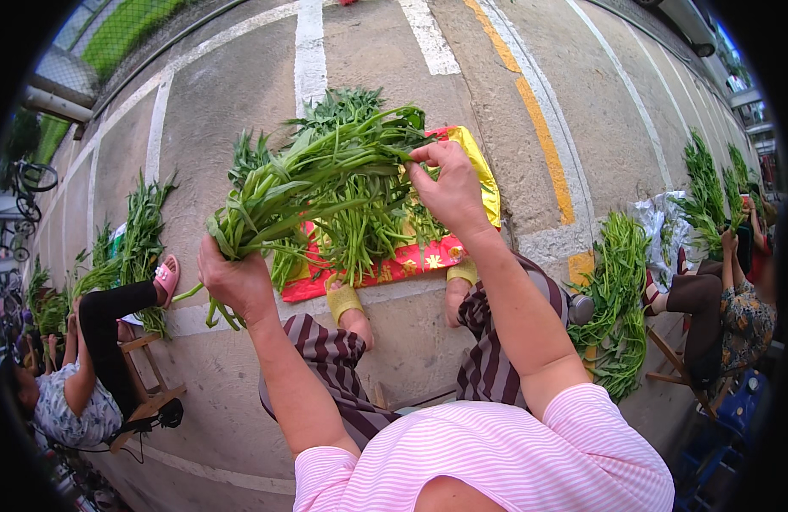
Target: The person sorts through bundles of leafy green vegetables by hand, removing damaged leaves and stems. They place the cleaned greens on a mat on the ground.
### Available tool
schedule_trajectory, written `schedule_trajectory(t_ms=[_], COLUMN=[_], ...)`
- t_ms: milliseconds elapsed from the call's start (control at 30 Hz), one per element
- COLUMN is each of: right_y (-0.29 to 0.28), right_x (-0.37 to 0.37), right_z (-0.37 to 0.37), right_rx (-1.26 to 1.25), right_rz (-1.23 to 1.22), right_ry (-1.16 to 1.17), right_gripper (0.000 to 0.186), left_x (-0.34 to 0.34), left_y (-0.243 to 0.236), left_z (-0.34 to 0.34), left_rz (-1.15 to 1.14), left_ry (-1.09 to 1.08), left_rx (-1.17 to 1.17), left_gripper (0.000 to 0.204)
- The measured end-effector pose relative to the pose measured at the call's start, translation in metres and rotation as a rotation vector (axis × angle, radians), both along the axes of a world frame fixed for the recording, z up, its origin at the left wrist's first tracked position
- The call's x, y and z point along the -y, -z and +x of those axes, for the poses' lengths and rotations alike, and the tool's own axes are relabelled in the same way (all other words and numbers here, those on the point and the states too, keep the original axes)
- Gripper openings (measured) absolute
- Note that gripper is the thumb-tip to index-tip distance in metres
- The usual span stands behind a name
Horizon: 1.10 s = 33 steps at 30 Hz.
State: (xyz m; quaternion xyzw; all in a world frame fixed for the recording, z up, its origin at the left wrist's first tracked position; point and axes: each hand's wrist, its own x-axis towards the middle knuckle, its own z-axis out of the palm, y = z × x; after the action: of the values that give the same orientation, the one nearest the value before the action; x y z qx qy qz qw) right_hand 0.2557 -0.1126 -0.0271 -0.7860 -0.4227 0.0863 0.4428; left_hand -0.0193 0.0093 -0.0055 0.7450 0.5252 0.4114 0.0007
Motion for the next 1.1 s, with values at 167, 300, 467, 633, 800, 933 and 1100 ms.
schedule_trajectory(t_ms=[167, 300, 467, 633, 800, 933, 1100], right_y=[-0.022, -0.036, -0.026, -0.015, -0.016, -0.006, -0.010], right_x=[-0.001, 0.004, 0.005, 0.000, 0.002, -0.001, 0.004], right_z=[-0.003, -0.012, -0.021, -0.023, -0.037, -0.041, -0.034], right_rx=[-0.709, -1.184, -1.292, -1.122, -1.078, -1.092, -1.202], right_rz=[0.130, -0.008, -0.102, -0.201, -0.425, -0.392, -0.149], right_ry=[-0.076, -0.291, -0.320, -0.257, -0.446, -0.416, -0.487], right_gripper=[0.011, 0.017, 0.023, 0.033, 0.057, 0.054, 0.041], left_x=[0.004, 0.002, 0.022, 0.036, 0.048, 0.062, 0.060], left_y=[0.005, 0.028, 0.045, 0.027, 0.032, 0.032, 0.020], left_z=[0.005, 0.013, 0.045, 0.062, 0.073, 0.078, 0.074], left_rz=[-0.267, -0.521, -1.129, -1.555, -1.642, -1.656, -1.706], left_ry=[-0.141, -0.119, 0.128, 0.293, 0.590, 0.698, 0.798], left_rx=[0.039, 0.108, 0.612, 0.954, 1.091, 0.903, 1.065], left_gripper=[0.028, 0.036, 0.028, 0.019, 0.033, 0.040, 0.040])
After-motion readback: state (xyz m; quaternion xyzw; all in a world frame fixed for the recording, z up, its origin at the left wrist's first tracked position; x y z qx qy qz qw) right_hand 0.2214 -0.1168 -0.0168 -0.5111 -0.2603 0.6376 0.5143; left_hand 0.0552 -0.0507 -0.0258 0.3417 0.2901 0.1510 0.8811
